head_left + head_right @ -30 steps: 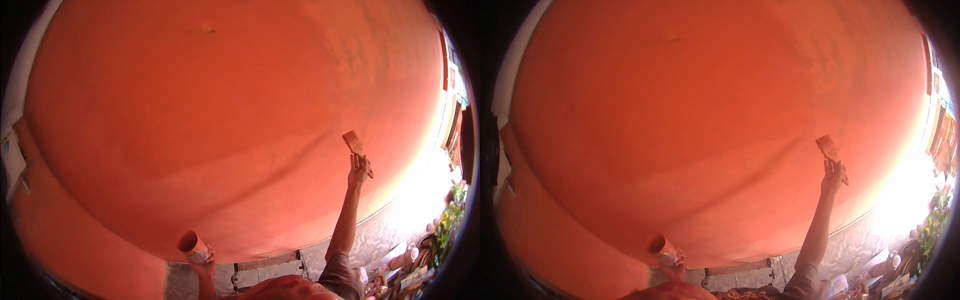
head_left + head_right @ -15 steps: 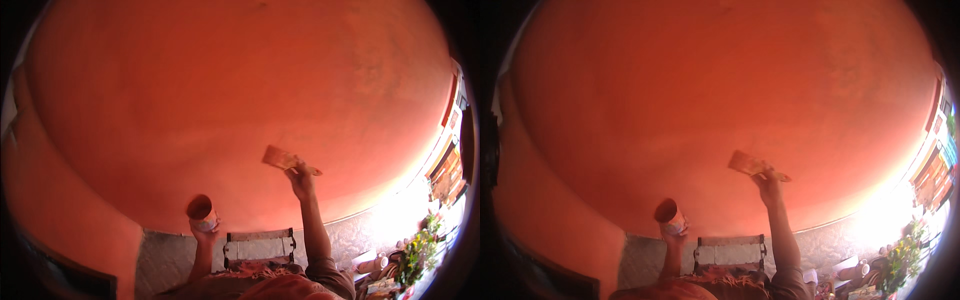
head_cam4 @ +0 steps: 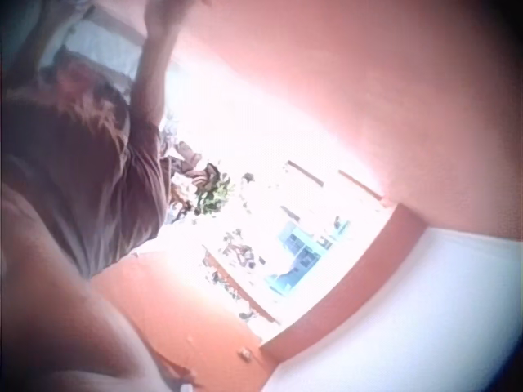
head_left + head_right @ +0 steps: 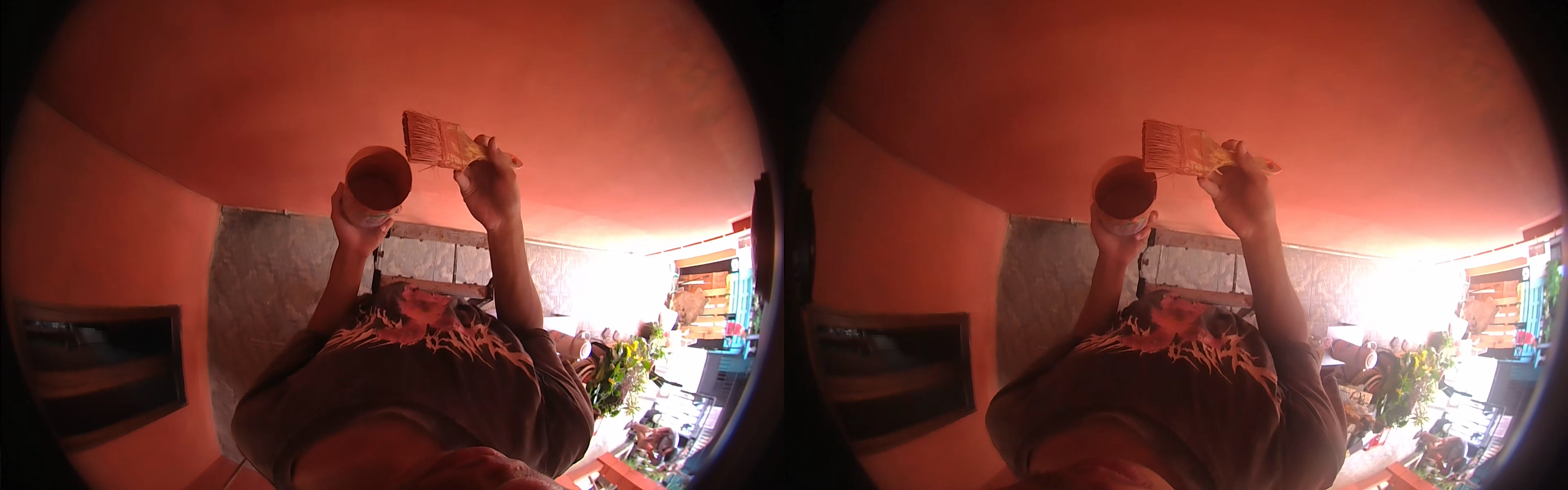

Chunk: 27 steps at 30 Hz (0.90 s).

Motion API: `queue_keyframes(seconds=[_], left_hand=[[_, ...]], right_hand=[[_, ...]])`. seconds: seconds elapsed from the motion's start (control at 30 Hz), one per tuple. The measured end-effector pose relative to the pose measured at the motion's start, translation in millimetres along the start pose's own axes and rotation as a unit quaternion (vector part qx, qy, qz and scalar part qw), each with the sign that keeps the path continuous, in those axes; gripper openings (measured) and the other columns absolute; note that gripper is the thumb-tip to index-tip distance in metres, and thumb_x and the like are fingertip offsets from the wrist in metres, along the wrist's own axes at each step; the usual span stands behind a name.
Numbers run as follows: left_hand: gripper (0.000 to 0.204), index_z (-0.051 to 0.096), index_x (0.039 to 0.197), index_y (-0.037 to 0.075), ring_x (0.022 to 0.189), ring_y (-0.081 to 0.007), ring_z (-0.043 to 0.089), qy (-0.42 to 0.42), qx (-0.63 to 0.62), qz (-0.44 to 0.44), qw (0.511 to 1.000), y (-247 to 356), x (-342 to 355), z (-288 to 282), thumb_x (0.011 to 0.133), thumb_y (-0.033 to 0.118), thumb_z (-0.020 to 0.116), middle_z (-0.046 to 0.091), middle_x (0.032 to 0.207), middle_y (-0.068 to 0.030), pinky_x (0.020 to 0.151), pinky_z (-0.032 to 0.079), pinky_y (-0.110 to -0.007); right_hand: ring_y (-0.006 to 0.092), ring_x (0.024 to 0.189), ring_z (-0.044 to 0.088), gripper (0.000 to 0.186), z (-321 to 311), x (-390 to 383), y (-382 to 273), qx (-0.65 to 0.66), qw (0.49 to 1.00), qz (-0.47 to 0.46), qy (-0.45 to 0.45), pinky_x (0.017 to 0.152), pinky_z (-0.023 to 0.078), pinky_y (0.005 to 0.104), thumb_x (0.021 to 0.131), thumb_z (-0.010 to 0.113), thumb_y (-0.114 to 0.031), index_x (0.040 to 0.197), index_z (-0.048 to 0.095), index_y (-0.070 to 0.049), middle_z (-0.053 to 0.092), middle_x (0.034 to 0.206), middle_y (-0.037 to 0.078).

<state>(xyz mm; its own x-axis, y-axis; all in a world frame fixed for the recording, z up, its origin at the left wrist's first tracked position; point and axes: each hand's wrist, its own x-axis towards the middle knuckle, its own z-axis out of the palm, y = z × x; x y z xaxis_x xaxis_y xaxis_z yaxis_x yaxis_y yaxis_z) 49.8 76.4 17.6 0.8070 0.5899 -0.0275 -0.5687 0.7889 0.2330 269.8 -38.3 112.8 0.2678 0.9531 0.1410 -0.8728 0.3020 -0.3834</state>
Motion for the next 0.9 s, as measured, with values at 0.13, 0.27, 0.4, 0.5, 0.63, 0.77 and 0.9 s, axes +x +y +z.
queue_keyframes(seconds=[0.13, 0.27, 0.4, 0.5, 0.63, 0.77, 0.9], left_hand=[[0.059, 0.052, 0.132, 0.015, 0.088, -0.0278, 0.065, 0.002, 0.0, -0.007, 1.0, -2, -2, -24, 0.096, 0.061, 0.042, 0.063, 0.119, -0.0125, 0.051, 0.049, -0.036], [0.059, 0.053, 0.132, 0.016, 0.09, -0.0268, 0.066, -0.008, 0.002, -0.012, 1.0, -2, -6, -28, 0.097, 0.061, 0.039, 0.063, 0.12, -0.0121, 0.052, 0.049, -0.036], [0.061, 0.051, 0.138, 0.014, 0.109, -0.0308, 0.063, -0.012, -0.03, 0.003, 0.999, -4, -7, -22, 0.098, 0.058, 0.039, 0.06, 0.128, -0.0124, 0.072, 0.058, -0.044], [0.06, 0.05, 0.14, 0.013, 0.121, -0.0308, 0.059, -0.043, -0.059, 0.0, 0.997, -4, -1, -28, 0.099, 0.055, 0.039, 0.058, 0.132, -0.0119, 0.091, 0.056, -0.049], [0.061, 0.051, 0.14, 0.011, 0.124, -0.0312, 0.056, -0.026, -0.026, 0.001, 0.999, -5, 0, -26, 0.1, 0.056, 0.037, 0.057, 0.135, -0.012, 0.102, 0.05, -0.052], [0.065, 0.048, 0.141, 0.006, 0.128, -0.0316, 0.053, -0.027, -0.027, -0.001, 0.999, -7, 1, -29, 0.1, 0.055, 0.035, 0.055, 0.139, -0.0146, 0.109, 0.043, -0.05], [0.068, 0.048, 0.141, 0.001, 0.129, -0.0316, 0.052, -0.039, 0.002, 0.002, 0.999, -10, 0, -35, 0.1, 0.054, 0.034, 0.055, 0.138, -0.0169, 0.111, 0.04, -0.048]], right_hand=[[0.0253, 0.103, 0.065, 0.011, -13, -5, 21, -0.026, 0.999, -0.023, 0.028, 0.077, 0.059, 0.0376, 0.102, 0.056, -0.02, 0.107, 0.058, -0.011, 0.061, 0.111, 0.007], [0.0266, 0.098, 0.067, 0.01, 9, -4, 6, -0.183, 0.98, -0.076, 0.019, 0.075, 0.064, 0.0421, 0.097, 0.058, -0.011, 0.105, 0.054, -0.006, 0.061, 0.106, 0.011], [0.0264, 0.091, 0.069, 0.012, 48, -5, 0, -0.35, 0.925, -0.134, -0.06, 0.074, 0.062, 0.0389, 0.093, 0.062, -0.005, 0.101, 0.057, 0.002, 0.066, 0.105, 0.019], [0.0245, 0.087, 0.068, 0.012, 57, 2, -10, -0.527, 0.822, -0.139, -0.163, 0.072, 0.058, 0.034, 0.089, 0.066, 0.001, 0.099, 0.061, 0.006, 0.068, 0.103, 0.019], [0.0178, 0.081, 0.067, 0.009, 78, 6, -9, -0.619, 0.756, -0.087, -0.193, 0.068, 0.053, 0.029, 0.08, 0.068, 0.009, 0.09, 0.069, 0.008, 0.068, 0.093, 0.01], [0.0164, 0.078, 0.066, 0.007, 86, 10, -12, -0.649, 0.734, -0.034, -0.2, 0.066, 0.052, 0.0284, 0.08, 0.068, 0.008, 0.087, 0.07, 0.006, 0.067, 0.09, 0.007], [0.0198, 0.076, 0.068, 0.012, 90, 16, -13, -0.63, 0.743, 0.047, -0.219, 0.066, 0.052, 0.031, 0.081, 0.069, 0.003, 0.093, 0.069, 0.002, 0.068, 0.088, 0.008]])
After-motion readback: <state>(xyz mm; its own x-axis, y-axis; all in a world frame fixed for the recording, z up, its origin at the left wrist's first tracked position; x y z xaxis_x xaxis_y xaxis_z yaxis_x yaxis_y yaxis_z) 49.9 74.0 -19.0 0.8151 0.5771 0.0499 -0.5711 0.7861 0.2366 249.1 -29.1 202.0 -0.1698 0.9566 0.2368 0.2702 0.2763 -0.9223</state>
